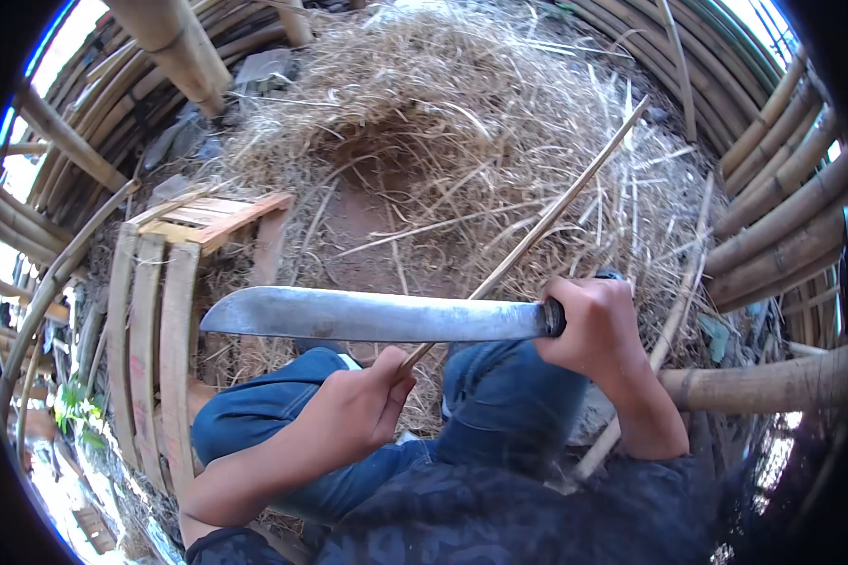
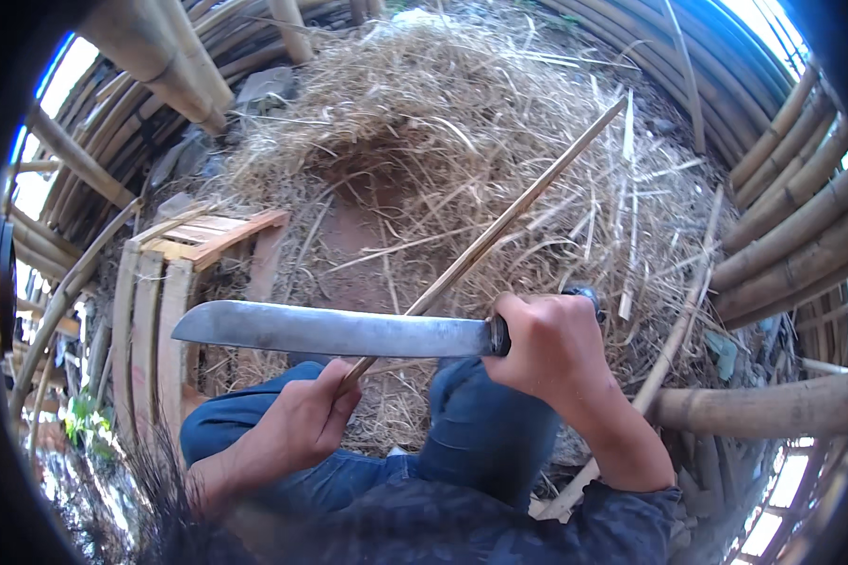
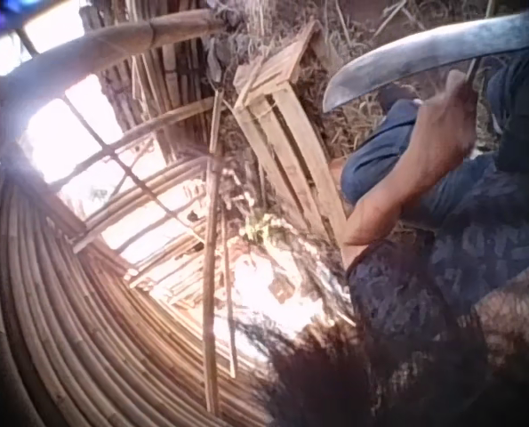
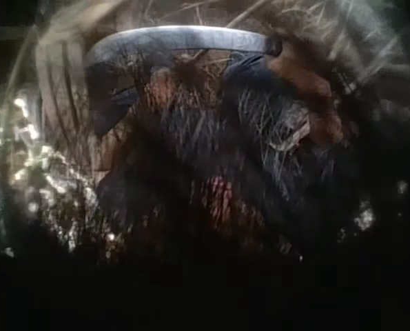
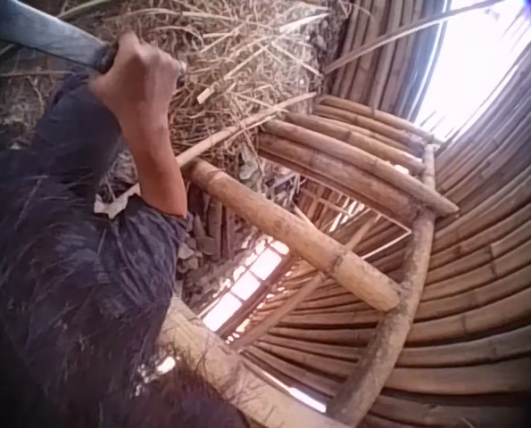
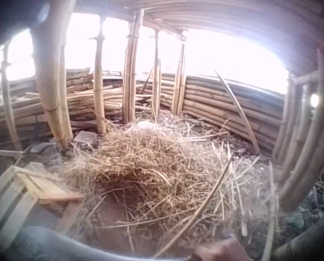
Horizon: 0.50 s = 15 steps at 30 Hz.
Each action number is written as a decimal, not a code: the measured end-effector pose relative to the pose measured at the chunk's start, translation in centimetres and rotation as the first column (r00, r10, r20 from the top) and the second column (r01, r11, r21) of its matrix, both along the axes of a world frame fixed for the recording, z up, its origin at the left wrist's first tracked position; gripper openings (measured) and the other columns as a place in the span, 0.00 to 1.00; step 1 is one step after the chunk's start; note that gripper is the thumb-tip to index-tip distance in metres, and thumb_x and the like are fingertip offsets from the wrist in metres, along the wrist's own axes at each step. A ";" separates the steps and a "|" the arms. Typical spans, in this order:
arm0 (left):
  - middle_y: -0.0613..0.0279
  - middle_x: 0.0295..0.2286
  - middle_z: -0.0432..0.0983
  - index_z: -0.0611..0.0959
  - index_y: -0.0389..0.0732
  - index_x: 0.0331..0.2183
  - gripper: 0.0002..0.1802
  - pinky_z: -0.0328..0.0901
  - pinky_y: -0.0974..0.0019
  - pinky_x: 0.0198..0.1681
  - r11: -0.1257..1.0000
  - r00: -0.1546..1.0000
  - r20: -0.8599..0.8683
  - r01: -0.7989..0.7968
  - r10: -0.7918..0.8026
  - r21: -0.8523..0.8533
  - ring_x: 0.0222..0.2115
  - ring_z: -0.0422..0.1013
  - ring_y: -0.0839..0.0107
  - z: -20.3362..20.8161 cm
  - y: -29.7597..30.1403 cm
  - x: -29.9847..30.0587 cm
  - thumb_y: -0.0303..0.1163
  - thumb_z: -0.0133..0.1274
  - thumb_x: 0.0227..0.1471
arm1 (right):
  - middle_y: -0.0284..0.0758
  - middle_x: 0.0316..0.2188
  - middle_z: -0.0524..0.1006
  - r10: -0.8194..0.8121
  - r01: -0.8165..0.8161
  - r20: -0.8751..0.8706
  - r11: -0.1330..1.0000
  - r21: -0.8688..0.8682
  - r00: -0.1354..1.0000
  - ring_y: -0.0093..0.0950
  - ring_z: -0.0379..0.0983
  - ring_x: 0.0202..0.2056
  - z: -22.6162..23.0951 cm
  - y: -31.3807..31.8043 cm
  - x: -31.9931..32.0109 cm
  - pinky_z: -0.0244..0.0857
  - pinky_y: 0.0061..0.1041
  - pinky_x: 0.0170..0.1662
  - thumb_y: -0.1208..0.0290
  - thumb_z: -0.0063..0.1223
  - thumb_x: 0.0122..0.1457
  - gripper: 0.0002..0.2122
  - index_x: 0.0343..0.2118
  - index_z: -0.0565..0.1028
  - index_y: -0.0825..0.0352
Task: The person whittles bamboo sticks by shaving and trimming them with a machete.
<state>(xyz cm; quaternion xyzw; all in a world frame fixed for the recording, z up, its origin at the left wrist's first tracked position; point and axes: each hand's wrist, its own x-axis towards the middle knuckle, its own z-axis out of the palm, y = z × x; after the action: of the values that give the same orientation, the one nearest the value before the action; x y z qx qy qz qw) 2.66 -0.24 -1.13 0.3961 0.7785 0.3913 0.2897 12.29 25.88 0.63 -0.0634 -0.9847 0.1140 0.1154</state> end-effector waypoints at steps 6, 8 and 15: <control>0.39 0.18 0.70 0.65 0.35 0.35 0.08 0.62 0.41 0.25 0.987 0.988 0.114 0.118 -0.105 -0.107 0.22 0.70 0.38 0.5 1.6 2.5 0.28 0.46 0.57 | 0.39 0.16 0.74 -0.137 0.136 0.073 0.991 0.009 0.988 0.38 0.75 0.22 -0.8 0.9 3.9 0.67 0.36 0.26 0.66 0.62 0.36 0.11 0.19 0.72 0.64; 0.39 0.18 0.70 0.66 0.35 0.35 0.08 0.62 0.42 0.24 0.990 0.987 0.114 0.122 -0.113 -0.075 0.21 0.70 0.38 -0.3 2.1 3.6 0.28 0.46 0.57 | 0.39 0.16 0.74 -0.183 0.183 0.067 0.983 0.004 0.981 0.39 0.75 0.22 -1.9 1.6 4.9 0.67 0.36 0.27 0.66 0.61 0.36 0.11 0.19 0.72 0.64; 0.42 0.15 0.70 0.67 0.34 0.33 0.08 0.65 0.48 0.19 0.985 0.992 0.057 0.117 -0.110 -0.127 0.17 0.71 0.43 -0.5 3.5 7.1 0.28 0.46 0.57 | 0.41 0.16 0.75 -0.383 0.380 0.107 0.924 0.051 0.917 0.41 0.75 0.23 -3.4 4.9 8.1 0.68 0.37 0.29 0.63 0.63 0.40 0.11 0.20 0.74 0.65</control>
<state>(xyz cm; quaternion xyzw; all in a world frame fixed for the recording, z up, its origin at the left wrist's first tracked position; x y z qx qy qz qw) 9.74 3.24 -1.63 0.4103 0.7711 0.3321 0.3560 20.39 30.82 -2.79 -0.2589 -0.9600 0.0713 0.0797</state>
